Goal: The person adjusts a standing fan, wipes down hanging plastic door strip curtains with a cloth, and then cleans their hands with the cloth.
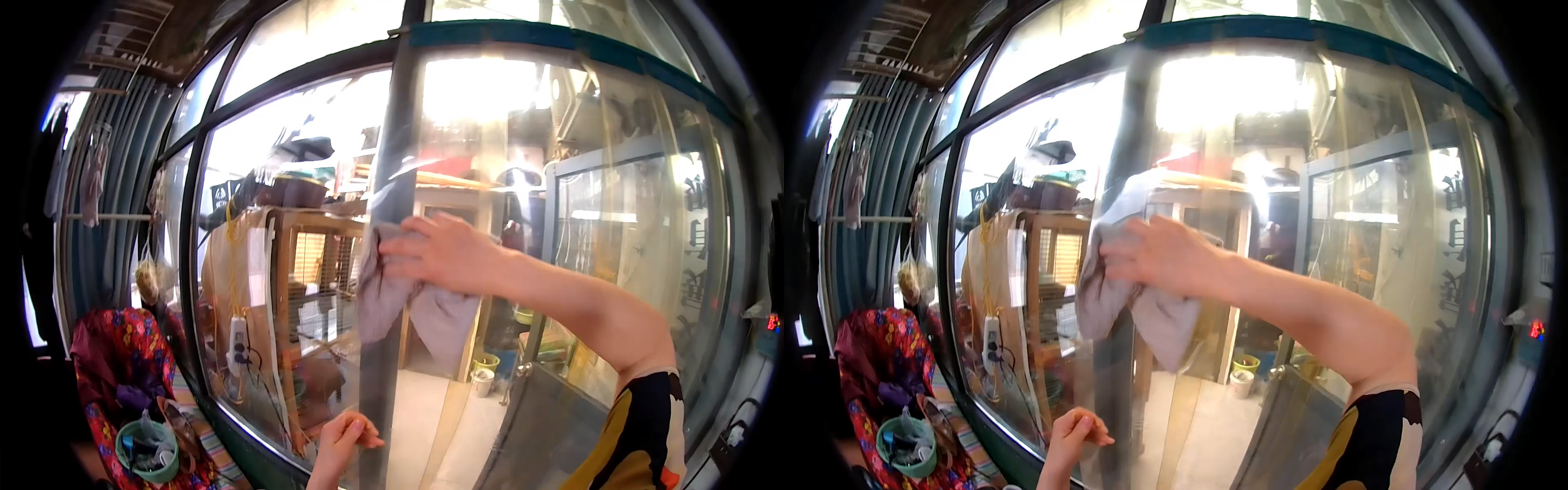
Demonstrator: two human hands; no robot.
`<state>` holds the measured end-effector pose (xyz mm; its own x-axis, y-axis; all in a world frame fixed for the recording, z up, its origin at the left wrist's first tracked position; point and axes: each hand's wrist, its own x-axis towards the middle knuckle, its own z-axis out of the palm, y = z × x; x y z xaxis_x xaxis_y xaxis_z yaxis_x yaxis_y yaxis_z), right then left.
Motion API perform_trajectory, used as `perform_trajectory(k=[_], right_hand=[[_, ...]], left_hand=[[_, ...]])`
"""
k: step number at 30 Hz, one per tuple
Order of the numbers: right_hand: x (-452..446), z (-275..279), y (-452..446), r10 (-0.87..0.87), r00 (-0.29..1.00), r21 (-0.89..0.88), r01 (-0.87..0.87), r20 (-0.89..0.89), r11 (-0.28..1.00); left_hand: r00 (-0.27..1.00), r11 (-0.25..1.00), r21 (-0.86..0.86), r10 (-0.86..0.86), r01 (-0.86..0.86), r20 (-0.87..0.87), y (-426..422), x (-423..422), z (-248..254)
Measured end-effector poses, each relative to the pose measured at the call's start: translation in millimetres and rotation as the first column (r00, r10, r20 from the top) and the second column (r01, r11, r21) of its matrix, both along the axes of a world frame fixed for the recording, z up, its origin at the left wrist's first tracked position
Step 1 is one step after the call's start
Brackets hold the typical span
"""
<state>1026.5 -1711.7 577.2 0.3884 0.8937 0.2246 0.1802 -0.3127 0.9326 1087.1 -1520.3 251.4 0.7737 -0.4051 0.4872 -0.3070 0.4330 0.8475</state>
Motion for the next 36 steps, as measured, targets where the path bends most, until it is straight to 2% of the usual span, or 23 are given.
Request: perform_trajectory(k=[1, 3, 4, 5, 6, 8, 9, 10, 12, 15, 16, 17, 18, 19, 20, 21, 24, 28, 30, 32, 34, 36], right_hand=[[5, 20, -1, 0.023, 0.994, -0.043, -0.018, 0.109, 0.999], [2, 72, -2, -0.019, 0.971, 0.08, -0.001, 0.24, 0.997], [-7, 98, -2, -0.043, 0.923, 0.098, 0.006, 0.382, 0.995], [-13, 124, -5, -0.028, 0.922, 0.222, -0.063, 0.385, 0.973], [-21, 154, -10, -0.104, 0.894, 0.263, -0.016, 0.436, 0.965], [-25, 207, -30, -0.151, 0.77, 0.315, -0.069, 0.62, 0.947], [-23, 227, -42, -0.209, 0.665, 0.374, -0.114, 0.717, 0.921], [-29, 233, -42, -0.294, 0.635, 0.486, -0.149, 0.715, 0.861], [-24, 230, -35, -0.229, 0.602, 0.487, -0.308, 0.765, 0.817], [-18, 194, -18, -0.383, 0.821, 0.624, 0.044, 0.423, 0.781], [-18, 169, -5, -0.321, 0.912, 0.634, 0.094, 0.254, 0.768], [-3, 141, -11, -0.138, 0.953, 0.54, -0.031, 0.269, 0.841], [-9, 109, 3, -0.074, 0.969, 0.363, -0.018, 0.237, 0.932], [-2, 89, 8, -0.031, 0.994, 0.242, 0.004, 0.108, 0.97], [10, 57, 7, 0.027, 0.993, 0.147, -0.045, 0.119, 0.988], [-11, 29, 29, -0.036, 0.996, 0.213, 0.053, -0.081, 0.976], [-4, 10, 31, 0.061, 0.995, -0.028, -0.064, -0.084, 0.998], [17, 73, 39, 0.214, 0.968, -0.012, -0.215, 0.133, 0.977], [25, 124, 41, 0.127, 0.957, 0.015, -0.136, 0.262, 0.991], [31, 169, 37, 0.002, 0.922, 0.197, -0.084, 0.387, 0.977], [29, 212, 23, 0.001, 0.86, 0.263, -0.157, 0.51, 0.952], [13, 226, 19, -0.266, 0.711, 0.484, -0.12, 0.651, 0.867]], left_hand=[[1.0, 1.0, 0.0, 0.011, -0.011, 0.008, 2, -1, 1], [0.999, 0.997, -0.071, -0.037, 0.038, 0.019, 4, 0, -3], [0.998, 0.992, -0.108, -0.058, 0.06, 0.021, 5, -1, -4], [0.999, 0.992, -0.118, -0.038, 0.042, 0.031, 8, -2, -5], [0.999, 0.992, -0.122, -0.038, 0.04, 0.022, 10, -5, -4], [0.999, 0.991, -0.131, -0.037, 0.036, -0.002, 18, -13, -6], [0.999, 0.99, -0.136, -0.036, 0.034, -0.011, 21, -17, -6], [0.999, 0.99, -0.139, -0.034, 0.03, -0.023, 26, -21, -7], [0.999, 0.991, -0.13, -0.034, 0.03, -0.024, 33, -29, -7], [1.0, 0.998, -0.065, -0.013, 0.013, 0.002, 39, -37, 5], [1.0, 0.999, -0.033, 0.02, -0.02, -0.001, 40, -40, 12], [0.999, 0.999, -0.001, 0.052, -0.052, -0.002, 40, -41, 17], [0.999, 0.999, 0.007, 0.041, -0.041, 0.001, 39, -42, 18], [1.0, 0.999, 0.016, 0.03, -0.03, 0.001, 39, -42, 18], [1.0, 0.999, 0.029, 0.019, -0.019, 0.0, 40, -41, 16], [1.0, 1.0, 0.024, 0.008, -0.008, -0.002, 40, -39, 14], [1.0, 1.0, 0.007, -0.005, 0.005, -0.005, 41, -36, 10], [0.999, 0.999, 0.001, 0.036, -0.036, 0.003, 43, -50, 16], [1.0, 1.0, -0.013, 0.029, -0.029, 0.006, 47, -58, 16], [1.0, 0.999, -0.042, -0.018, 0.018, -0.002, 52, -61, 12], [1.0, 0.999, -0.041, -0.007, 0.008, 0.03, 58, -66, 12], [0.999, 0.999, -0.046, 0.0, 0.002, 0.051, 61, -69, 12]])
